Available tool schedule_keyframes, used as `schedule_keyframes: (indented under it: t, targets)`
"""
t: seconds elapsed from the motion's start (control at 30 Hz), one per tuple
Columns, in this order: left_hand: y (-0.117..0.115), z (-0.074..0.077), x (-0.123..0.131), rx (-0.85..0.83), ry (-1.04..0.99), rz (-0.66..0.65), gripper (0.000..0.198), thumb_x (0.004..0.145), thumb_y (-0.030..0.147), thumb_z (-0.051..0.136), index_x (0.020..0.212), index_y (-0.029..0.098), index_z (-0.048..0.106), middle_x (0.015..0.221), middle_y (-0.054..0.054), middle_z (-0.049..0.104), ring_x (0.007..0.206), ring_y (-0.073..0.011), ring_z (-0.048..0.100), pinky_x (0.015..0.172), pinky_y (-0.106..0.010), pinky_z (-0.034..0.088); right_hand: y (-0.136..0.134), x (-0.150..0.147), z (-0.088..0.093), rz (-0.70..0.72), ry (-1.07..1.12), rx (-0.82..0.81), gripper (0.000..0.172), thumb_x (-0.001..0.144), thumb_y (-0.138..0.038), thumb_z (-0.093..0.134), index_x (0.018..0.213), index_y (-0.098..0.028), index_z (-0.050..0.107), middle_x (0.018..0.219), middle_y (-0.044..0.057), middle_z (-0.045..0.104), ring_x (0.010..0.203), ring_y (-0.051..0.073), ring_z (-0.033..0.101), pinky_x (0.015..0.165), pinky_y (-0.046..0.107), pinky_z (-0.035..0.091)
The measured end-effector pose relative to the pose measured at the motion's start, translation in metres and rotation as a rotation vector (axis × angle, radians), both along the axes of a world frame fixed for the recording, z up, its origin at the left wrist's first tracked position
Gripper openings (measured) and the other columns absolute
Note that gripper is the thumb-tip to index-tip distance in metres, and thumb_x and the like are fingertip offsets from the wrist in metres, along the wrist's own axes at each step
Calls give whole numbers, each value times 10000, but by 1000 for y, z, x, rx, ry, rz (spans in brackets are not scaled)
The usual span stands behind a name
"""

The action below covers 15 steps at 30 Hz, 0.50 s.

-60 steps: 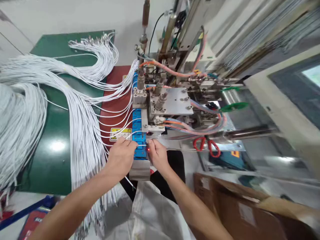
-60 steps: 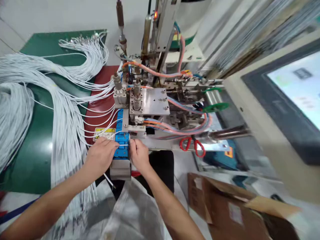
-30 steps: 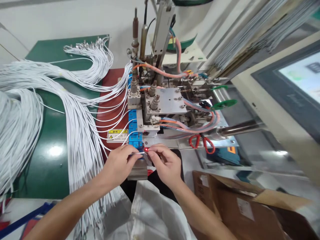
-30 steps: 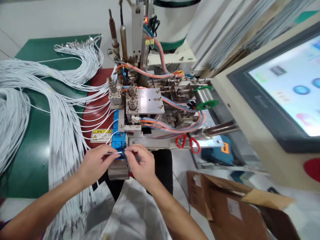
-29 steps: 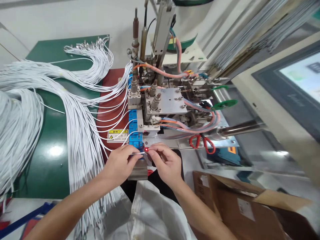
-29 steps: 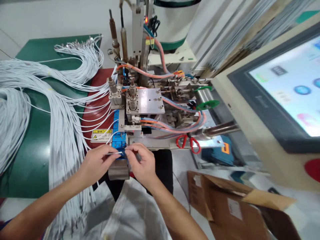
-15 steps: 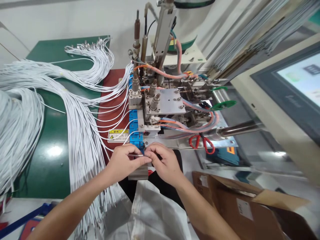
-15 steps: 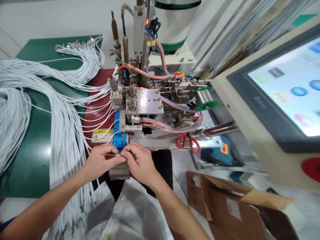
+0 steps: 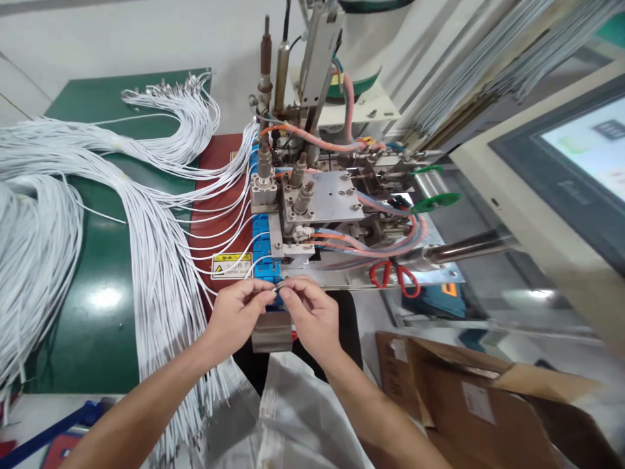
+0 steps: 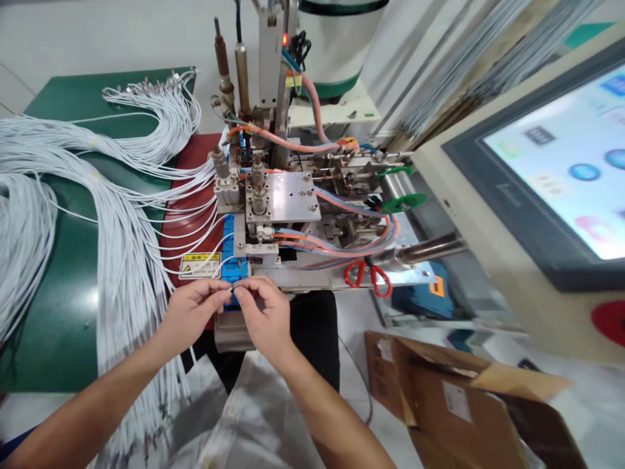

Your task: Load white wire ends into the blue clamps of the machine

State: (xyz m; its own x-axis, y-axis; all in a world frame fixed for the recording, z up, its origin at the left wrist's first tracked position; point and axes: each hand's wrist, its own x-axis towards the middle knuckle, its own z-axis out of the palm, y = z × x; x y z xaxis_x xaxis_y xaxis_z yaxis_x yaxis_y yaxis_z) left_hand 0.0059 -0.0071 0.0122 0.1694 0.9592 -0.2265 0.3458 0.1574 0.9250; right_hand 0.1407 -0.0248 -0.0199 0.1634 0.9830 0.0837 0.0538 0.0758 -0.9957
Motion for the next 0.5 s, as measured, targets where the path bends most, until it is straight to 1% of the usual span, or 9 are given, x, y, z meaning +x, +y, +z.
schedule_keyframes:
  t: [0.07,0.23,0.37,0.5]
  targets:
    - [0,0,0,-33,-19,7,162,766,277,553,791,155,656,589,20,593,519,-91,520,523,-194,446,1,2,1,6,-48,15,67,772,-206,569,718,-190,605,712,15,577,669,140,553,613,262,443]
    - [0,0,0,-78,-63,-43,170,781,272,529,733,148,636,634,8,608,522,-84,516,525,-193,443,4,3,7,9,-165,49,113,758,-168,558,647,-183,575,649,0,555,607,125,529,575,250,426]
    - [-2,-3,2,-98,-73,-13,177,797,279,516,732,145,611,629,13,583,522,-79,495,523,-189,434,3,-5,5,-80,-191,30,124,746,-158,551,624,-181,557,609,-8,541,572,118,509,559,249,424]
    - [-6,-10,4,-40,-70,52,170,798,293,525,754,143,594,691,-6,592,609,-101,524,569,-202,450,1,-14,0,-156,-163,-4,131,751,-178,547,620,-183,553,606,-3,551,575,126,521,560,260,435]
